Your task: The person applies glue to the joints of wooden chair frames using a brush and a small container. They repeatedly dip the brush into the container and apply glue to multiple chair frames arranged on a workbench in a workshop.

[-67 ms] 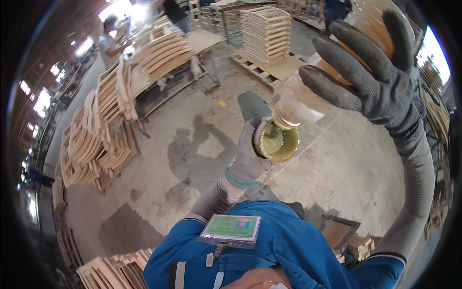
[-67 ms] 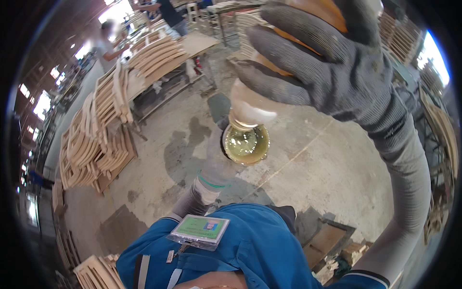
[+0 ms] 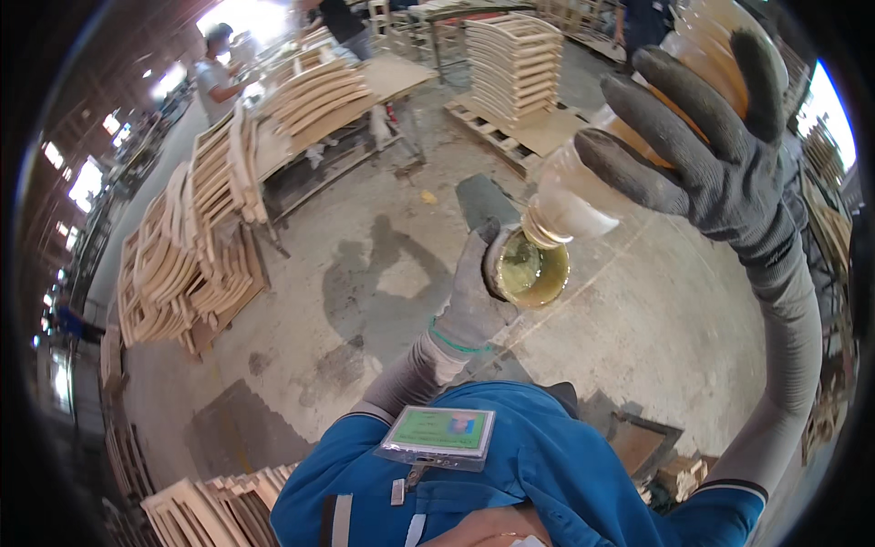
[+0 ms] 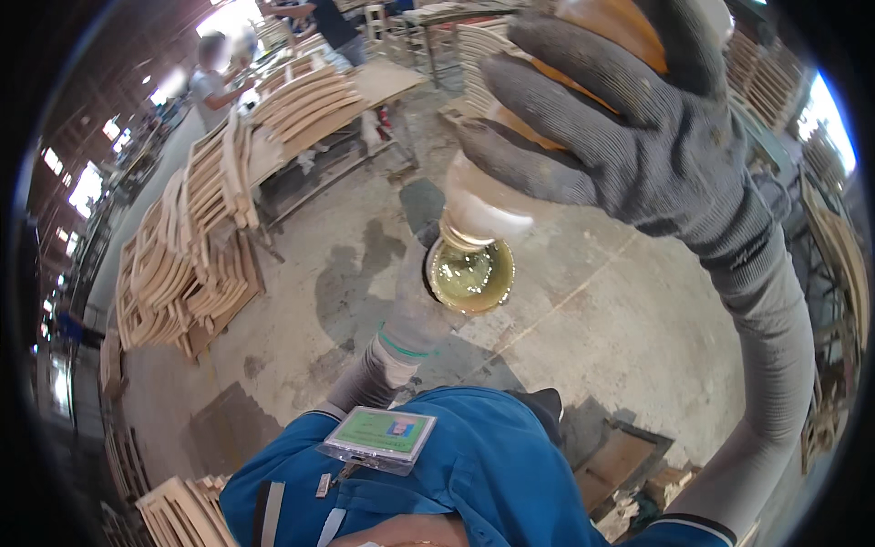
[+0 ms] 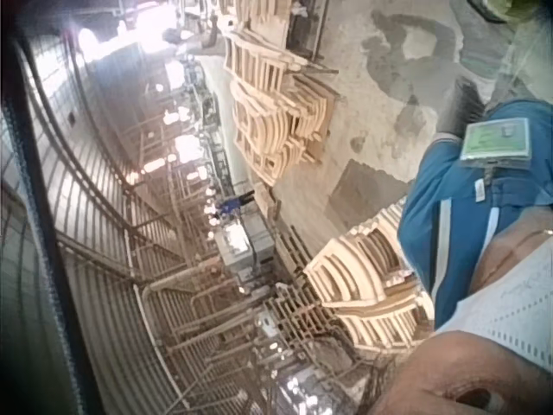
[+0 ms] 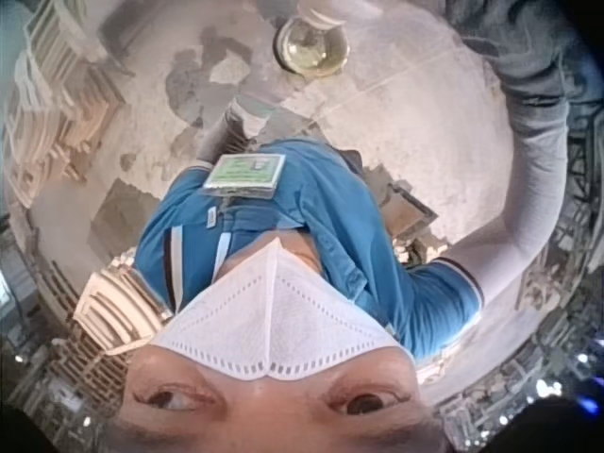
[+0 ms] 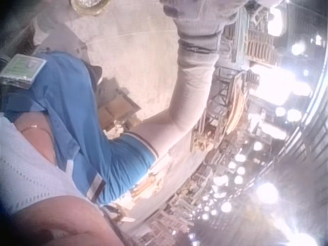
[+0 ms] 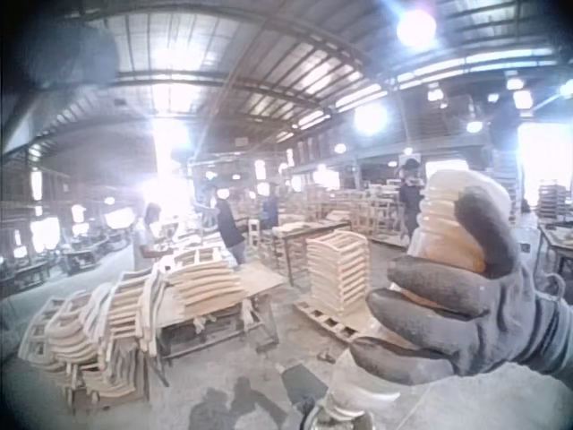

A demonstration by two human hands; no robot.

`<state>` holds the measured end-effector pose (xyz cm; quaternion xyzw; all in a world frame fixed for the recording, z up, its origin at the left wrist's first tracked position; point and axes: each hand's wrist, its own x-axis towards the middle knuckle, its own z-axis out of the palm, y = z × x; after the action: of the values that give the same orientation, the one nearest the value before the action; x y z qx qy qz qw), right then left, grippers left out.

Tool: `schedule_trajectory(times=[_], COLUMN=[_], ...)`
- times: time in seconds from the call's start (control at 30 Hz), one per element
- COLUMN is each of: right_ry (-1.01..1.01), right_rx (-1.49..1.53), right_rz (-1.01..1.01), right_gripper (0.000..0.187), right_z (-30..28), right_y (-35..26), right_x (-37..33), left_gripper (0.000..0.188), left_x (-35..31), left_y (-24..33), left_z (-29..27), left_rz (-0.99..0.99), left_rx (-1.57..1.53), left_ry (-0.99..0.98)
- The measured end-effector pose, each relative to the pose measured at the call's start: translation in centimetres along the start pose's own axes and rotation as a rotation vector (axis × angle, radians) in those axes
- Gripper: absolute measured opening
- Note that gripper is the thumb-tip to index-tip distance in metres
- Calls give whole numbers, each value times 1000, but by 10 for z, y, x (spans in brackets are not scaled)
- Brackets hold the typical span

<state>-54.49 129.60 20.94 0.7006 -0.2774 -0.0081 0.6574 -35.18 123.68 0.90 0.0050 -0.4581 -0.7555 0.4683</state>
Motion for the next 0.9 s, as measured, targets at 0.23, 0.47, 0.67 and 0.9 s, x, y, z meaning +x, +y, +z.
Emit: schedule_trajectory(times=[0.23,0.47,0.67,0.9], right_ry=[128,268,433,567], right_rx=[54,69,140,291], right_rz=[19,25,51,115], right_gripper=[56,51,46,45], right_z=[51,130,231,369], right_y=[-7,-19,-36,-50], right_x=[40,88,141,216], left_gripper=[52,51,48,48], left_x=[22,53,99,187], left_y=[27,56,67,114], left_z=[-41,-87,-166,-249], left_rz=[-30,51,113,149], left_rx=[-157,-126,-175,-121], left_ry=[94,184,312,336])
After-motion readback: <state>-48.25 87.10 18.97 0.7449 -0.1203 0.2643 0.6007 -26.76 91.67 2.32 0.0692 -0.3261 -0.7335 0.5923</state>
